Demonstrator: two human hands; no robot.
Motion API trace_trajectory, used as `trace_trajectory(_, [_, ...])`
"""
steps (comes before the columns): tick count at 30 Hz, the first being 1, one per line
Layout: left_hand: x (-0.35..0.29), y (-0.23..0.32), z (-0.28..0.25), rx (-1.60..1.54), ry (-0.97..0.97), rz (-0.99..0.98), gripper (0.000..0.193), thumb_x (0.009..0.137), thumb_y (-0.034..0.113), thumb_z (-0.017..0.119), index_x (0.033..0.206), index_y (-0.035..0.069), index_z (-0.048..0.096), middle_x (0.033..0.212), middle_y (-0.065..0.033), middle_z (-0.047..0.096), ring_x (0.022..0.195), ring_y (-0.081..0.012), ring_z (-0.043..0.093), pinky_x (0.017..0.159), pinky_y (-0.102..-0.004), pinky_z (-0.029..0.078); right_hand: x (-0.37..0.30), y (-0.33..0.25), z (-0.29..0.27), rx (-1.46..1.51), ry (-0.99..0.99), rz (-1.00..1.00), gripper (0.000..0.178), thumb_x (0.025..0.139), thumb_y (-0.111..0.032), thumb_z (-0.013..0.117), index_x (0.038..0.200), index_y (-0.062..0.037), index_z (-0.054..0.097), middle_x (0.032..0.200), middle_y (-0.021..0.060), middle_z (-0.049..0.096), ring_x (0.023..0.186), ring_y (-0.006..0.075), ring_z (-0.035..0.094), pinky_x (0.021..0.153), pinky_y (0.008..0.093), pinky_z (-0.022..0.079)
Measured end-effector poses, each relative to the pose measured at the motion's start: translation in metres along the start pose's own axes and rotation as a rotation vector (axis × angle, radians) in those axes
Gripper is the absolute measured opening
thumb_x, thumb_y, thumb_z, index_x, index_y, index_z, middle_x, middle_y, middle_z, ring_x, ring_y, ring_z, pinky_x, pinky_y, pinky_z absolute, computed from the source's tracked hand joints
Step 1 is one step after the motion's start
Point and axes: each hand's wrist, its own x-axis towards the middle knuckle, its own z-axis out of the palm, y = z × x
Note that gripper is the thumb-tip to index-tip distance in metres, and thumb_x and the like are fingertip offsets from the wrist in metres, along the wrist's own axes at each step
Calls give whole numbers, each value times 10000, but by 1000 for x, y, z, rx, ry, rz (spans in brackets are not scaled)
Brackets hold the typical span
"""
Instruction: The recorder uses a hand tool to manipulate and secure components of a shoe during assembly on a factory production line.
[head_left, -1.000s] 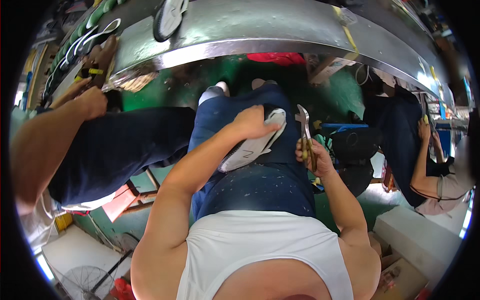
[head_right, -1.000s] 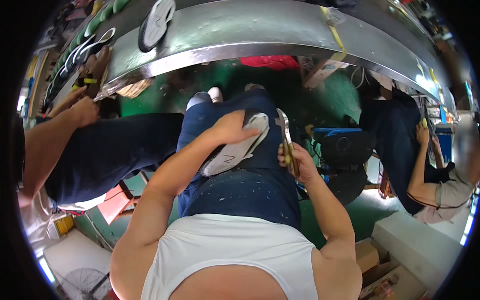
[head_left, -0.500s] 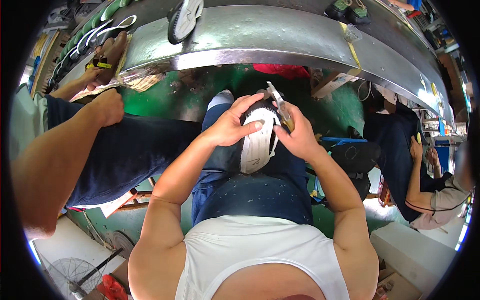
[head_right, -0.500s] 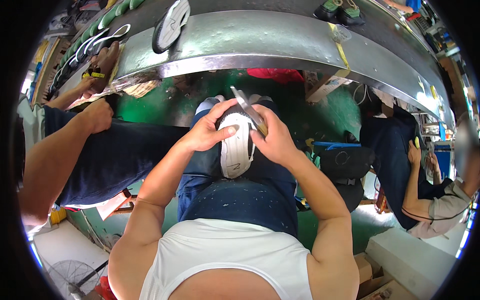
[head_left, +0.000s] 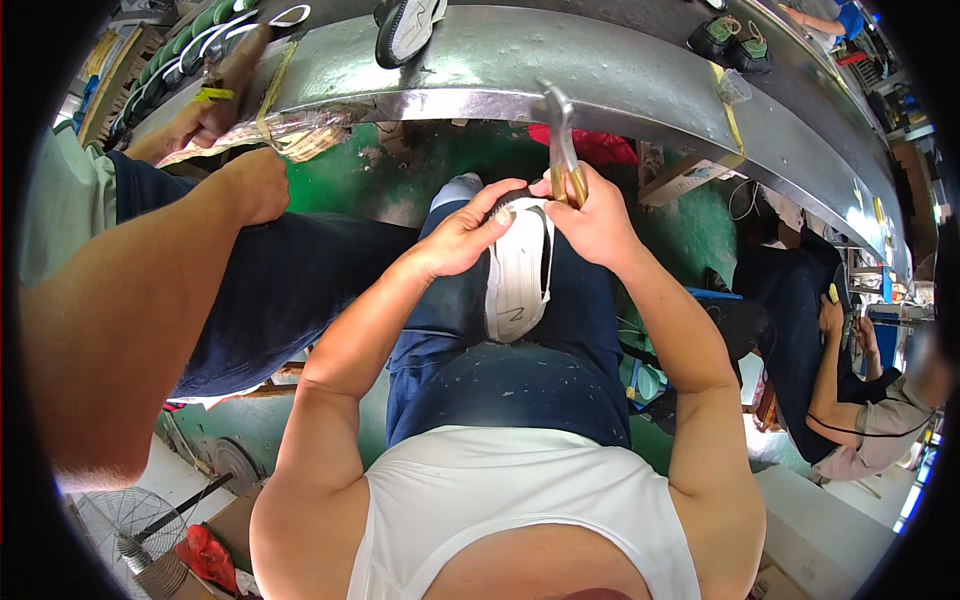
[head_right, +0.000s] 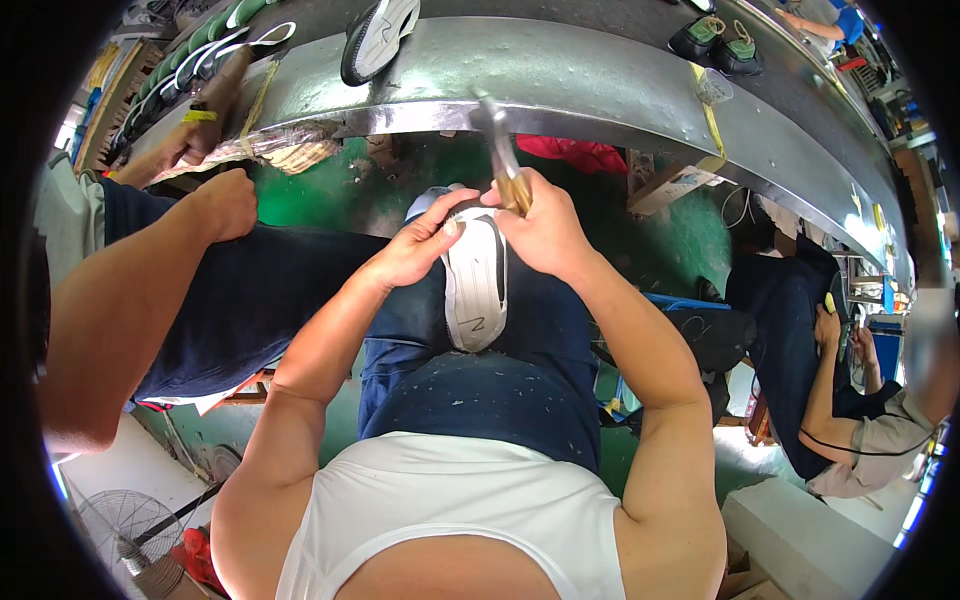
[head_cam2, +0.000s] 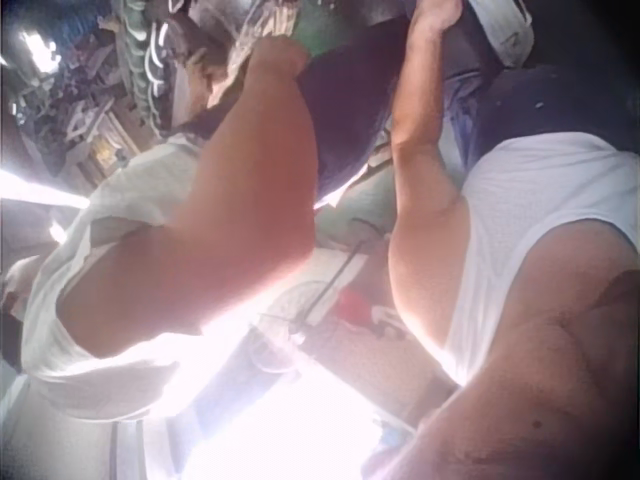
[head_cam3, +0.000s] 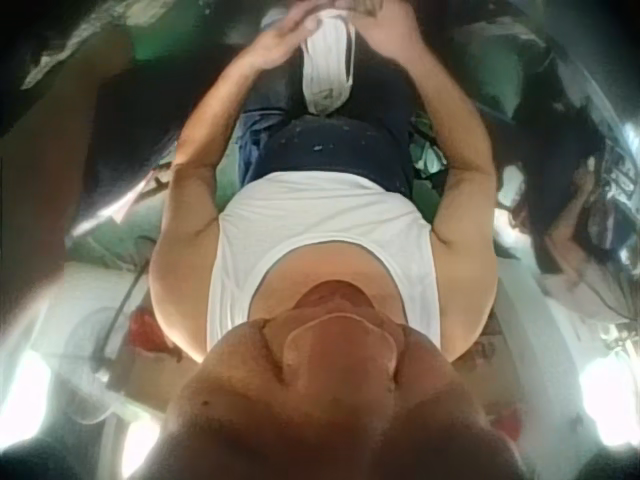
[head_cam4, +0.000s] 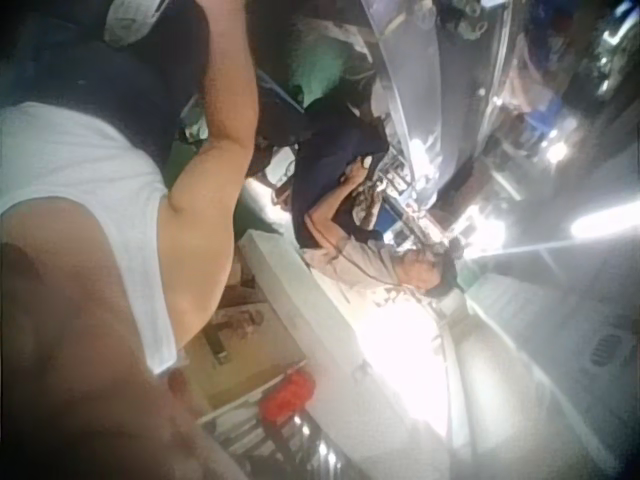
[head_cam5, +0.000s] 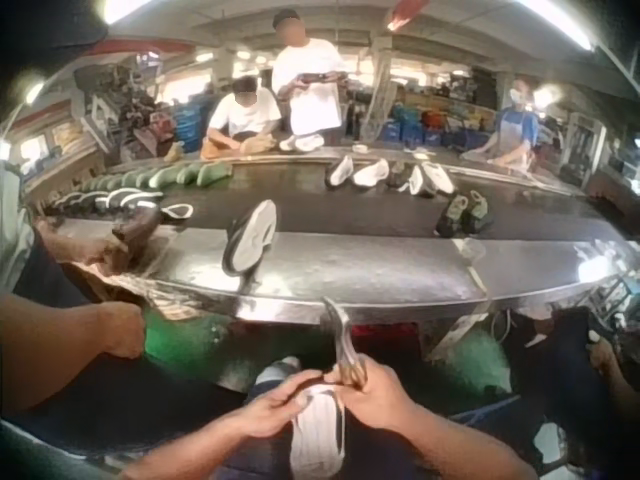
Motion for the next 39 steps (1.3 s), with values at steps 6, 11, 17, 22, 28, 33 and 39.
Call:
trace_trajectory(6, [-2, -13, -4, -90, 33, 28, 523, 1047, 295, 555, 1514, 136, 382, 1350, -32, 526, 1228, -123, 473, 1083, -307, 358, -55, -4, -25, 145, -108, 342, 309, 1001, -286, 553, 1098, 5, 586, 865, 75, 699, 736, 122, 654, 719, 298, 529])
trace_trajectory(11, [10, -9, 8, 29, 37, 29, 512, 1041, 277, 570, 1507, 156, 392, 1301, -33, 554, 1204, -124, 495, 1057, -296, 381, -113, -8, -31, 286, -254, 525, 372, 1014, -292, 563, 1230, 11, 588, 955, 78, 701, 777, 124, 650, 723, 294, 531])
trace_trajectory(17, [24, -16, 19, 78, 28, 39, 501, 1035, 250, 582, 1481, 105, 406, 1272, -52, 583, 1177, -130, 527, 1035, -294, 421, -110, 2, -33, 463, -330, 514, 337, 1019, -244, 558, 1219, 26, 586, 994, 85, 674, 820, 123, 630, 703, 289, 530])
trace_trajectory(22, [34, -16, 20, 92, 22, 19, 452, 1030, 209, 592, 1444, 89, 457, 1227, -41, 606, 1137, -124, 548, 1001, -285, 443, -106, 6, -44, 479, -390, 673, 325, 1021, -264, 571, 1211, -1, 582, 1026, 85, 680, 816, 143, 642, 682, 298, 534])
trace_trajectory(28, [38, -31, 12, -173, -9, -18, 426, 1019, 96, 585, 1431, 91, 478, 1194, -28, 619, 1109, -110, 557, 986, -278, 453, -116, 47, -8, -5, -149, 329, 229, 1000, -194, 585, 1113, 3, 613, 793, 59, 665, 648, 130, 617, 627, 294, 510])
trace_trajectory(33, [37, -28, 8, -160, -10, -64, 432, 1011, 62, 585, 1429, 93, 483, 1187, -25, 620, 1109, -104, 556, 992, -268, 446, -121, 58, 16, -146, 8, 199, 256, 943, -125, 623, 1132, 44, 589, 980, 249, 655, 914, 440, 646, 812, 469, 522])
trace_trajectory(39, [26, -16, 17, -115, 40, -39, 451, 993, 100, 626, 1423, 92, 488, 1156, -17, 616, 1095, -96, 552, 980, -263, 445, -128, 2, -9, -452, -178, 241, 311, 929, -105, 620, 1180, 47, 517, 1042, 258, 625, 949, 448, 634, 799, 498, 519])
